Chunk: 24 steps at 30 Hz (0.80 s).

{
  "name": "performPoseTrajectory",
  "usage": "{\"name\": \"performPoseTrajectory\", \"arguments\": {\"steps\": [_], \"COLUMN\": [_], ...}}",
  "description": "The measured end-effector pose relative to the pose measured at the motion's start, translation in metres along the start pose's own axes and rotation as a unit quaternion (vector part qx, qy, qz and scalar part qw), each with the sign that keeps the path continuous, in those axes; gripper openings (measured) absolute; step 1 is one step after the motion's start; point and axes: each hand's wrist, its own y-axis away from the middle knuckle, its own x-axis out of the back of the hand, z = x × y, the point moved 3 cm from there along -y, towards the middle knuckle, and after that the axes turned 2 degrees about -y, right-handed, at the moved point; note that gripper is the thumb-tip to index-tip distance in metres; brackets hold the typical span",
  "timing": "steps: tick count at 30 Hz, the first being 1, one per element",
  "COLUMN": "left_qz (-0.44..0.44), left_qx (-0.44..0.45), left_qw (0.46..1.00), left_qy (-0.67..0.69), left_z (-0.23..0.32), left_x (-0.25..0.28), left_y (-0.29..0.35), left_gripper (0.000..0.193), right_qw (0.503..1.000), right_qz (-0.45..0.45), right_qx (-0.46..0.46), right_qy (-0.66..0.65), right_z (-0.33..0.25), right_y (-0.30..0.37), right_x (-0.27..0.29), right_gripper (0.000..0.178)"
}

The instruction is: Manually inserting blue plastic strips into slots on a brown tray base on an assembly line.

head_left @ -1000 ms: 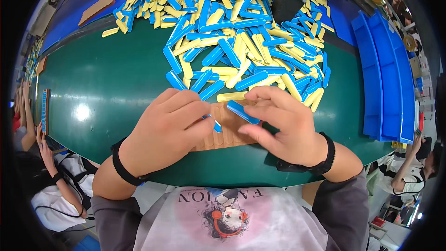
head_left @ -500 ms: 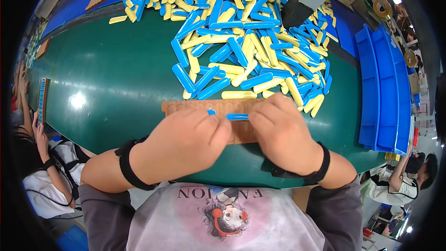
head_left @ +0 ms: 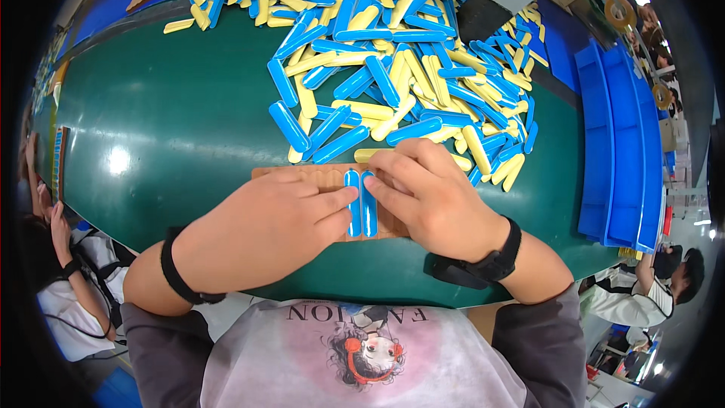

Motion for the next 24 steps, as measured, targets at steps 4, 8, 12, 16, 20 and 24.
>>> {"name": "performPoseTrajectory", "arguments": {"steps": [4, 8, 12, 16, 20, 24], "left_qz": [0.004, -0.045, 0.057, 0.088, 0.057, 0.038], "left_qx": [-0.004, 0.004, -0.028, 0.081, 0.073, 0.114], "left_qw": [0.999, 0.994, 0.991, 0.991, 0.996, 0.991], "left_qy": [0.047, 0.098, 0.115, 0.062, 0.001, -0.053], "left_z": [-0.011, -0.018, -0.028, -0.048, -0.055, -0.065], "left_x": [0.003, 0.005, 0.008, 0.018, 0.004, 0.008], "left_y": [0.0, -0.002, -0.006, -0.02, -0.03, -0.039], "left_gripper": [0.022, 0.021, 0.016, 0.011, 0.014, 0.013], "right_qw": [0.999, 0.998, 0.998, 0.998, 0.992, 0.984], "right_qz": [-0.009, -0.013, 0.038, 0.0, -0.105, -0.152], "right_qx": [-0.028, -0.05, -0.049, -0.054, -0.062, -0.094], "right_qy": [0.039, 0.037, 0.004, 0.014, -0.023, 0.008], "right_z": [-0.004, 0.003, 0.016, 0.037, 0.045, 0.065], "right_y": [0.002, 0.003, -0.002, -0.016, -0.034, -0.038], "right_x": [-0.001, -0.003, 0.003, 0.008, 0.004, 0.009], "right_gripper": [0.035, 0.035, 0.032, 0.019, 0.012, 0.013]}}
